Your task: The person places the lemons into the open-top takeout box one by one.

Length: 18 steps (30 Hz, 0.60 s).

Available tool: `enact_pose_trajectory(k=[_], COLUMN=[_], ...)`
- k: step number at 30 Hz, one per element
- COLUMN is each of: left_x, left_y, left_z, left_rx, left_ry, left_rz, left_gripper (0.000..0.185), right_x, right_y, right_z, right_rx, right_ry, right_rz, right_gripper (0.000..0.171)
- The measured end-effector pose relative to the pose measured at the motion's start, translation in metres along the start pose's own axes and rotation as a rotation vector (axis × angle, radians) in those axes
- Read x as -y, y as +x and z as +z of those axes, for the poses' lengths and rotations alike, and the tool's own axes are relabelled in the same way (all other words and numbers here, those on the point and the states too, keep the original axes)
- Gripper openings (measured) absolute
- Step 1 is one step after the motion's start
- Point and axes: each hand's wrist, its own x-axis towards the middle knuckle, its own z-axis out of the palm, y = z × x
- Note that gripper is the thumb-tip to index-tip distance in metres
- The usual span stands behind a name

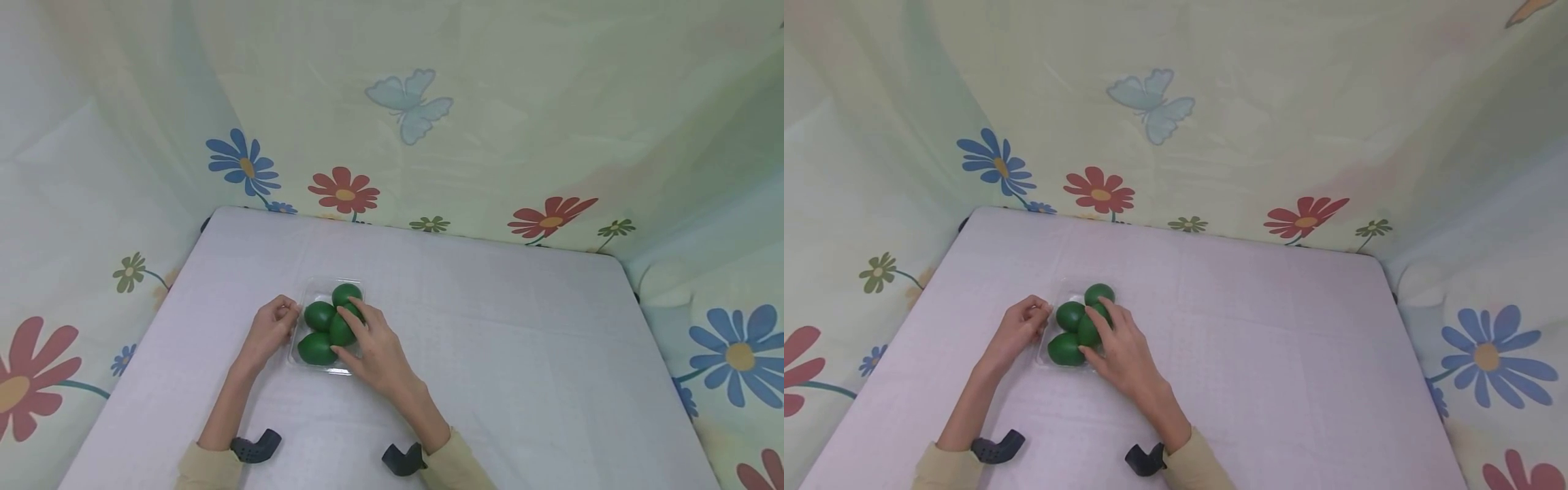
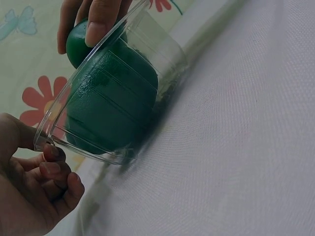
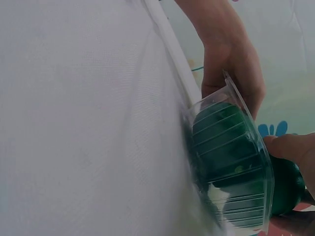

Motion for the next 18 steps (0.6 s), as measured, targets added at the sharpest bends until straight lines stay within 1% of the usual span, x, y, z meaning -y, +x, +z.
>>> enact_pose_trajectory(k=[8,15,18], left_x=[-0.0011,-0.0028,-0.0027], left_y=[0.0007,-0.0018,-0.0016], left_z=[-0.0004,0.0,-0.0003], left_rx=[-0.004,0.011,0.021], left_ry=[0.006,-0.074,-0.067], left_rz=[0.0,0.002,-0.006], left_gripper=[0.024,0.024,0.025], right_x=[0.0006,0.0009,0.0008], right_y=[0.0011,0.0004,-0.0008], right_z=[-0.0001,-0.0013,-0.0033], right_rx=[0.016,0.034,0.029], right_ry=[-0.021,-0.039,-0.031], right_rz=[0.015,0.029,0.033], right_gripper=[0.069,0.071,0.07])
